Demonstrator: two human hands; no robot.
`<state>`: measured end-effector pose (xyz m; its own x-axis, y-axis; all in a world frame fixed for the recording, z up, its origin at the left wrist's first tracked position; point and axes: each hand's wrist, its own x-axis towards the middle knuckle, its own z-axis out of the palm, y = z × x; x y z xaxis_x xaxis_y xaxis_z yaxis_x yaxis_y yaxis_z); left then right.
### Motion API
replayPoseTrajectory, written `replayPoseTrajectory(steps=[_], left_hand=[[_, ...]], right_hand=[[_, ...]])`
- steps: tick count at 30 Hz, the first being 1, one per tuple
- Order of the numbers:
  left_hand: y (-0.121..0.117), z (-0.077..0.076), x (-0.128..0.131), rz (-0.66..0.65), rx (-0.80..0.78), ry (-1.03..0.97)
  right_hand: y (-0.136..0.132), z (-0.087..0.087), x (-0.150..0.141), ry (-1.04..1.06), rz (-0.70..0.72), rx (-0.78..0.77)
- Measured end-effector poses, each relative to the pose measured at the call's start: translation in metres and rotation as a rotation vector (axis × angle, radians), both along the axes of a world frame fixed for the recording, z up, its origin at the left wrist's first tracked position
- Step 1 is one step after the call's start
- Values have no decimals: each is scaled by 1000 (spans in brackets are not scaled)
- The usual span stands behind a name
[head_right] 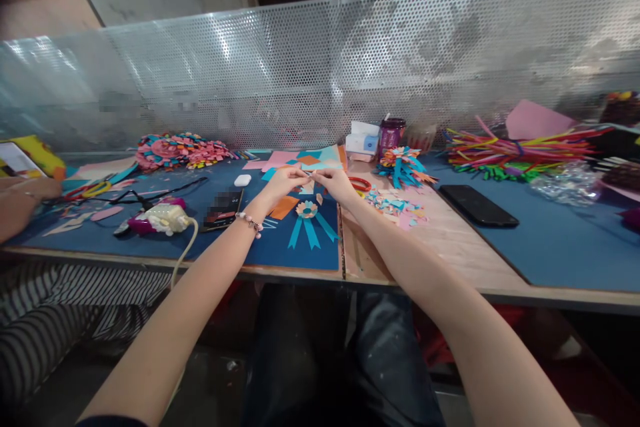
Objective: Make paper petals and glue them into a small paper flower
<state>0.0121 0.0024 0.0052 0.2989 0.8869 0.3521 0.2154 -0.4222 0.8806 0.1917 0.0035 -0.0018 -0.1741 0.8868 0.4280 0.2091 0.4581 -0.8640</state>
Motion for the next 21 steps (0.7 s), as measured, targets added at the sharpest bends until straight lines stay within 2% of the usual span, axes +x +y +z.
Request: replayPoseTrajectory(steps=[13, 21], left_hand=[[0, 1, 0, 68, 6, -55], [1, -1, 1, 96, -15, -73]], right_hand=[[-6, 5, -5, -46, -50, 89], [-10, 7, -4, -48, -5, 13]])
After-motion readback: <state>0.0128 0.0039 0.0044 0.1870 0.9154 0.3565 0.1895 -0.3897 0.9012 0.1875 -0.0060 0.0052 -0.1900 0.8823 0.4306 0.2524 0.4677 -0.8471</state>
